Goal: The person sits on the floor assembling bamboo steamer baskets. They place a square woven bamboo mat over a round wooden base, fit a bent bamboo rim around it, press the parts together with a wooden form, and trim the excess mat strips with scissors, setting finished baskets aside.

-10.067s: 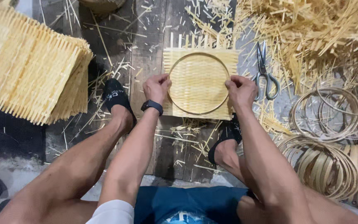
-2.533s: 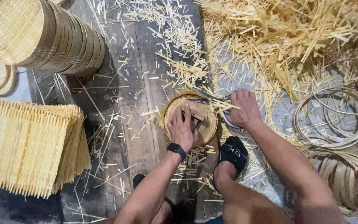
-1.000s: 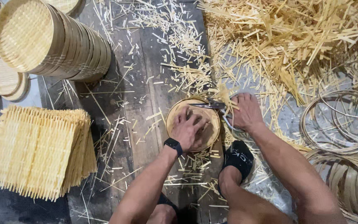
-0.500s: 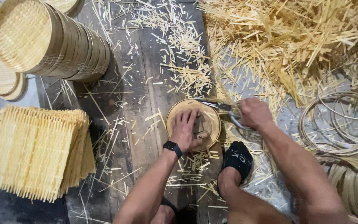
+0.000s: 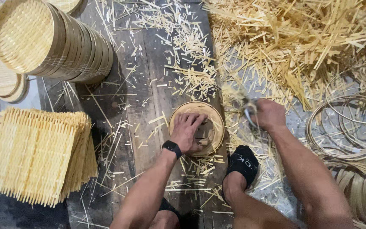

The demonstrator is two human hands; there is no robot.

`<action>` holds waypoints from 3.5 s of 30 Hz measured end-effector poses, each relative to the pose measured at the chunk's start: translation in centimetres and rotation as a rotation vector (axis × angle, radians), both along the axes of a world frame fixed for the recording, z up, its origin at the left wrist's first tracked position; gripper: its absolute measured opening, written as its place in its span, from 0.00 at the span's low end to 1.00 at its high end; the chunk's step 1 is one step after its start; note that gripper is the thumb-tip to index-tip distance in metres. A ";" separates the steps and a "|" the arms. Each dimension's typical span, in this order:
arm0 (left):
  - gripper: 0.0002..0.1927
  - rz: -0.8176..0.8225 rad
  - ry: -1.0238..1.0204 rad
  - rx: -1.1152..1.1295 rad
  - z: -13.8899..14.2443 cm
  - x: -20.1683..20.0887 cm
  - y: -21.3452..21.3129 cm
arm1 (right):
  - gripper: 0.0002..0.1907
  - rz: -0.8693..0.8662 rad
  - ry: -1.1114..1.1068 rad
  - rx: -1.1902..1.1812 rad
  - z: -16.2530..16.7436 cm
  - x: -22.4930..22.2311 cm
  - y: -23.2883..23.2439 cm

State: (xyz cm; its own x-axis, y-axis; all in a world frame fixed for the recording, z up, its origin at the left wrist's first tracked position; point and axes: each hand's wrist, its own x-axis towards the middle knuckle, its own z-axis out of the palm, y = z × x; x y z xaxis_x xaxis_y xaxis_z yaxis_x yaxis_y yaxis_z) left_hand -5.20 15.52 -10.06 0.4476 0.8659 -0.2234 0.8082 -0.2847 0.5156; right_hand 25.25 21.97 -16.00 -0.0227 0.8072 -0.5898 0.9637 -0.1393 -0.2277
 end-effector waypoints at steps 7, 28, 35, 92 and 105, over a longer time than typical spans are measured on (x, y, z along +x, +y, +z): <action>0.40 0.639 -0.056 -0.002 -2.7 0.1 1.1 | 0.47 -0.204 -0.292 0.401 -1.2 4.2 -1.9; 0.18 0.821 -0.381 -0.206 -7.5 1.0 5.8 | 0.14 -0.578 0.724 0.049 -0.3 -6.1 -5.6; 0.23 0.924 -0.238 -0.548 -6.2 -5.0 -1.2 | 0.12 -0.875 0.941 -0.181 -0.2 -4.3 -9.5; 0.25 0.763 -0.448 0.000 5.5 5.1 -4.3 | 0.69 -0.619 0.895 0.002 6.9 -7.8 -12.4; 0.31 1.375 -0.685 -0.200 -1.9 -6.2 -2.1 | 0.35 -0.821 1.562 -0.151 6.4 -4.4 -11.4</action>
